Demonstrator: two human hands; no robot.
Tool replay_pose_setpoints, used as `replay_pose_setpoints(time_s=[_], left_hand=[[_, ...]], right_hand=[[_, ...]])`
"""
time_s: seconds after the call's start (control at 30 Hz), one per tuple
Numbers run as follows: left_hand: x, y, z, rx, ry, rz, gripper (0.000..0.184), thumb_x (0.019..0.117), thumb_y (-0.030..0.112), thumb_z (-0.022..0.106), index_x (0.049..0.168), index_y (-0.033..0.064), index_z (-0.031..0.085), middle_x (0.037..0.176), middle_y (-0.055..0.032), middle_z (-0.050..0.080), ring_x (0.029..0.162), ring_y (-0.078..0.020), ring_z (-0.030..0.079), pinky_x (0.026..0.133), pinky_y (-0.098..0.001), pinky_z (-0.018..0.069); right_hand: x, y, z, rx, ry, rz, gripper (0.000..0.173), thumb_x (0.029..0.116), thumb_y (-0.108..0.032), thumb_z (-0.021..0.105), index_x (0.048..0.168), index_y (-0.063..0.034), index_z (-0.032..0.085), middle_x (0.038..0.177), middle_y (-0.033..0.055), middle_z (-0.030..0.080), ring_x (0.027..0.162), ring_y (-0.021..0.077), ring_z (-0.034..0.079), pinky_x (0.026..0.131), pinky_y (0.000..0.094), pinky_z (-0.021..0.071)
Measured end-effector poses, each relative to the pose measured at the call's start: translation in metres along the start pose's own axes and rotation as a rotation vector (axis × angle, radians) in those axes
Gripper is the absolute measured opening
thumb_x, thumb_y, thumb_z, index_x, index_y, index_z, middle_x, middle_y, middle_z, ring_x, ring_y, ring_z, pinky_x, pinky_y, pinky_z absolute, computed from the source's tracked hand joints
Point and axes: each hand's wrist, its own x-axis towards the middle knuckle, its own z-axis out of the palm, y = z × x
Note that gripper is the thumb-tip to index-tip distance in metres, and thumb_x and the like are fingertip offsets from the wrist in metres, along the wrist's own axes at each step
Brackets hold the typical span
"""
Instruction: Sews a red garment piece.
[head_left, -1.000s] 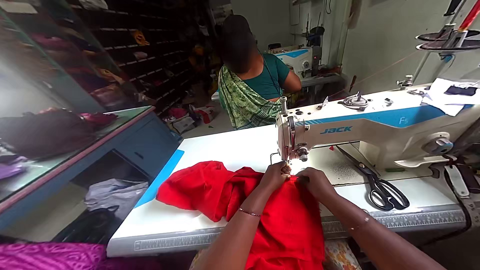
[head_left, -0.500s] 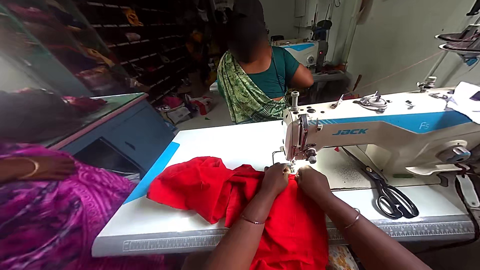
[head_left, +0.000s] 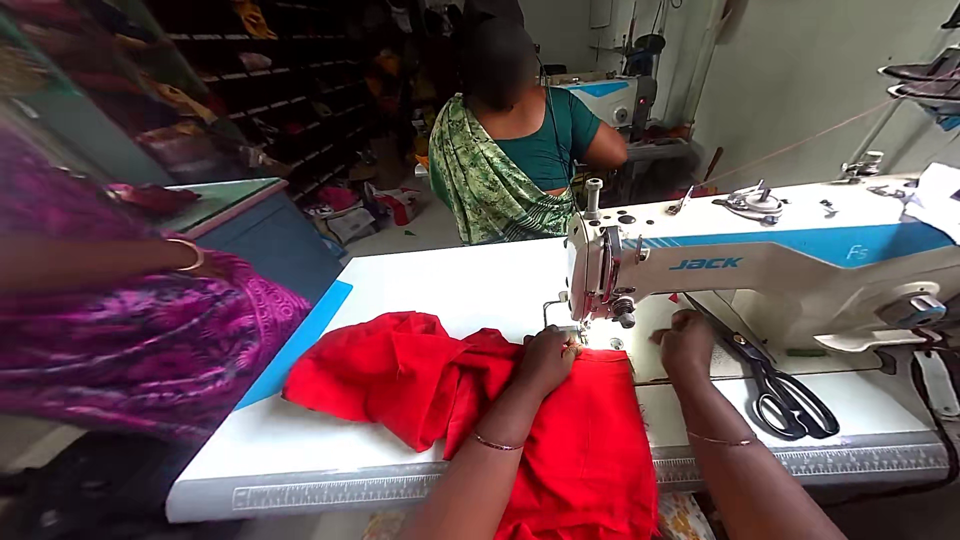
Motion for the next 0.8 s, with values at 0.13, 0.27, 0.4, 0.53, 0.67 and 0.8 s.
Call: replay_pose_setpoints(time_s=[0.13, 0.27, 0.4, 0.53, 0.67, 0.8], left_hand=[[0.002, -0.004, 0.001, -0.054, 0.033, 0.047, 0.025, 0.1050, 0.021, 0.057, 0.108, 0.0005, 0.072, 0.110, -0.0158, 0.066, 0.111, -0.0308, 0.062, 0.104, -0.0575, 0.0392], [-0.001, -0.006, 0.005, -0.117, 0.125, 0.131, 0.019, 0.1023, 0.017, 0.062, 0.102, 0.0010, 0.073, 0.105, -0.0132, 0.068, 0.107, -0.0286, 0.063, 0.099, -0.0589, 0.0394], [-0.004, -0.004, 0.002, -0.101, 0.083, 0.117, 0.023, 0.1052, 0.022, 0.058, 0.108, 0.0052, 0.074, 0.112, -0.0105, 0.072, 0.114, -0.0249, 0.064, 0.104, -0.0579, 0.0358], [-0.005, -0.004, 0.003, -0.101, 0.087, 0.087, 0.025, 0.1045, 0.023, 0.058, 0.107, 0.0067, 0.077, 0.110, -0.0111, 0.074, 0.113, -0.0265, 0.065, 0.104, -0.0592, 0.0364], [0.003, -0.005, 0.002, -0.132, 0.063, -0.052, 0.020, 0.1013, 0.023, 0.064, 0.108, 0.0097, 0.078, 0.113, -0.0077, 0.074, 0.116, -0.0233, 0.063, 0.109, -0.0557, 0.0337], [0.013, -0.013, 0.003, -0.180, 0.075, -0.026, 0.017, 0.0977, 0.023, 0.070, 0.104, 0.0082, 0.078, 0.108, -0.0097, 0.074, 0.112, -0.0259, 0.065, 0.106, -0.0575, 0.0375]], right_hand=[[0.006, 0.013, 0.007, 0.041, -0.107, -0.215, 0.032, 0.0985, -0.006, 0.061, 0.125, 0.0106, 0.061, 0.132, 0.0338, 0.057, 0.118, 0.0474, 0.059, 0.100, 0.0590, 0.0486], [-0.005, 0.003, 0.025, 0.029, -0.495, -0.321, 0.023, 0.1041, -0.019, 0.061, 0.108, -0.0006, 0.073, 0.094, 0.0147, 0.071, 0.084, 0.0257, 0.066, 0.081, 0.0496, 0.0517], [-0.010, -0.003, 0.024, -0.095, -0.574, -0.338, 0.021, 0.1039, -0.017, 0.061, 0.101, -0.0025, 0.075, 0.091, 0.0139, 0.071, 0.088, 0.0289, 0.065, 0.089, 0.0582, 0.0452], [-0.011, -0.001, 0.030, -0.095, -0.513, -0.353, 0.018, 0.1025, -0.014, 0.063, 0.101, -0.0008, 0.074, 0.096, 0.0157, 0.071, 0.095, 0.0320, 0.065, 0.092, 0.0603, 0.0440], [-0.012, -0.003, 0.040, -0.094, -0.454, -0.323, 0.016, 0.1001, -0.016, 0.067, 0.103, -0.0024, 0.075, 0.101, 0.0158, 0.072, 0.101, 0.0322, 0.066, 0.093, 0.0574, 0.0464], [-0.011, -0.008, 0.041, -0.069, -0.381, -0.248, 0.018, 0.0958, -0.015, 0.072, 0.105, 0.0010, 0.071, 0.098, 0.0161, 0.072, 0.095, 0.0300, 0.068, 0.088, 0.0519, 0.0521]])
